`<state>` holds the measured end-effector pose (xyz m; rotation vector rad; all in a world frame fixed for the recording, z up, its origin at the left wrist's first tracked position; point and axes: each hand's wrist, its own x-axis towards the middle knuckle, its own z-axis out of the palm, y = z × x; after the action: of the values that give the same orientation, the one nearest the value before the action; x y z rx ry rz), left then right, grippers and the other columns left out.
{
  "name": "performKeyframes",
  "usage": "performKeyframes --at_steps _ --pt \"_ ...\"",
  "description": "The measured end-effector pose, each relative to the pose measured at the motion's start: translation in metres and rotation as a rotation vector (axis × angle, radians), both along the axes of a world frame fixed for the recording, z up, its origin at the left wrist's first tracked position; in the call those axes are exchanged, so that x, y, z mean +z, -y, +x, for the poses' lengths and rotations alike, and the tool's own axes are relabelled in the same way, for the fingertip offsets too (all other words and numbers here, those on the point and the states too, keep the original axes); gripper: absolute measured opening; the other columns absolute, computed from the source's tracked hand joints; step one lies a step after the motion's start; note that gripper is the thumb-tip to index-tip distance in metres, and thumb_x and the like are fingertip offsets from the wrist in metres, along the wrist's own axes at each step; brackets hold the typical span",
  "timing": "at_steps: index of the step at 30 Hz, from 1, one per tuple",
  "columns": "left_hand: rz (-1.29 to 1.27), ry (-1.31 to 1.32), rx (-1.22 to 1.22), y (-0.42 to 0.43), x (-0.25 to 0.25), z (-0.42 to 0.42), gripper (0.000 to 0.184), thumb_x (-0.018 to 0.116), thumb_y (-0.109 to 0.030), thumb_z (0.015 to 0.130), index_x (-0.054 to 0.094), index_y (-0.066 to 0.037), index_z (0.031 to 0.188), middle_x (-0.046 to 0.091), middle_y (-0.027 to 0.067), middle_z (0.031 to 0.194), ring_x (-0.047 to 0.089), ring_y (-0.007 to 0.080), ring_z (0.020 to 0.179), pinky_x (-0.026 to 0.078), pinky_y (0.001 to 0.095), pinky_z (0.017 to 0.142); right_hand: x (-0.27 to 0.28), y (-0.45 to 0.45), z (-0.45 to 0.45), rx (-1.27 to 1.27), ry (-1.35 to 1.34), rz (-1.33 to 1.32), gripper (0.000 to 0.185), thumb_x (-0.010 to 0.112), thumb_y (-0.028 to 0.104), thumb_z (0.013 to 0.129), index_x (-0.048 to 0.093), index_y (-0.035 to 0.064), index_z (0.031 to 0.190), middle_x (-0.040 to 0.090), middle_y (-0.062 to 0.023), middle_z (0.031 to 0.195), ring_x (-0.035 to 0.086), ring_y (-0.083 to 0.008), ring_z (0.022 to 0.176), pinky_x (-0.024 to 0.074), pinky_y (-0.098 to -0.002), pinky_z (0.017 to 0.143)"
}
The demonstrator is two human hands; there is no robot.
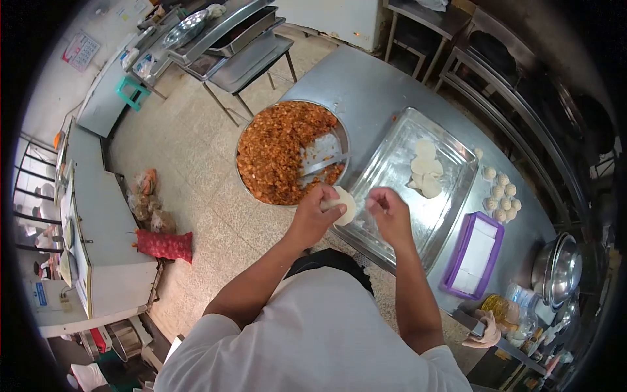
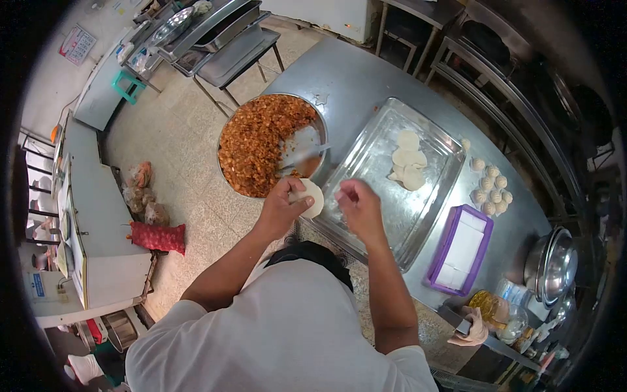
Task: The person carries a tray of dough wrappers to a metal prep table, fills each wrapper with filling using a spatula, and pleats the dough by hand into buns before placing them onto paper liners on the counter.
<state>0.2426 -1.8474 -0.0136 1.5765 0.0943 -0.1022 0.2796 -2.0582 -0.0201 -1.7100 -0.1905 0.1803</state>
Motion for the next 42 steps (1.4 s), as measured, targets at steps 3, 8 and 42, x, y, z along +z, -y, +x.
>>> performKeyframes --at_steps 3,8,42 --pt "0.543 0.483 -0.275 -0.043 0.032 0.005 0.032 0.072 -0.006 0.085 0.061 -0.007 0.115 0.067 0.0126 0.109 0.066 0.022 0.1 0.054 0.0351 0.084 -0.001 -0.027 0.045 -0.081 0.369 -0.458 0.033 0.067 0.002 0.084 0.057 0.0013 0.116 0.064 -0.0138 0.107 0.064 -0.0275 0.095 0.0518 -0.0374 0.084" --pt "0.568 0.164 -0.178 -0.115 0.056 0.008 0.037 0.075 -0.006 0.082 0.059 -0.005 0.116 0.066 0.0168 0.12 0.067 0.0202 0.107 0.053 0.0323 0.09 -0.032 -0.058 0.113 0.073 0.813 -0.962 0.039 0.062 -0.002 0.078 0.055 0.0024 0.116 0.06 -0.0196 0.116 0.059 -0.0377 0.109 0.0499 -0.0451 0.09" --pt "0.307 -0.045 -0.039 -0.224 0.027 0.005 0.032 0.057 -0.029 0.101 0.062 0.0 0.114 0.067 0.0101 0.093 0.061 0.0158 0.087 0.048 0.0312 0.081 -0.003 -0.15 0.005 0.145 0.16 -0.799 0.025 0.058 0.012 0.088 0.069 0.0114 0.109 0.069 -0.0174 0.098 0.066 -0.0381 0.088 0.0535 -0.0484 0.077"
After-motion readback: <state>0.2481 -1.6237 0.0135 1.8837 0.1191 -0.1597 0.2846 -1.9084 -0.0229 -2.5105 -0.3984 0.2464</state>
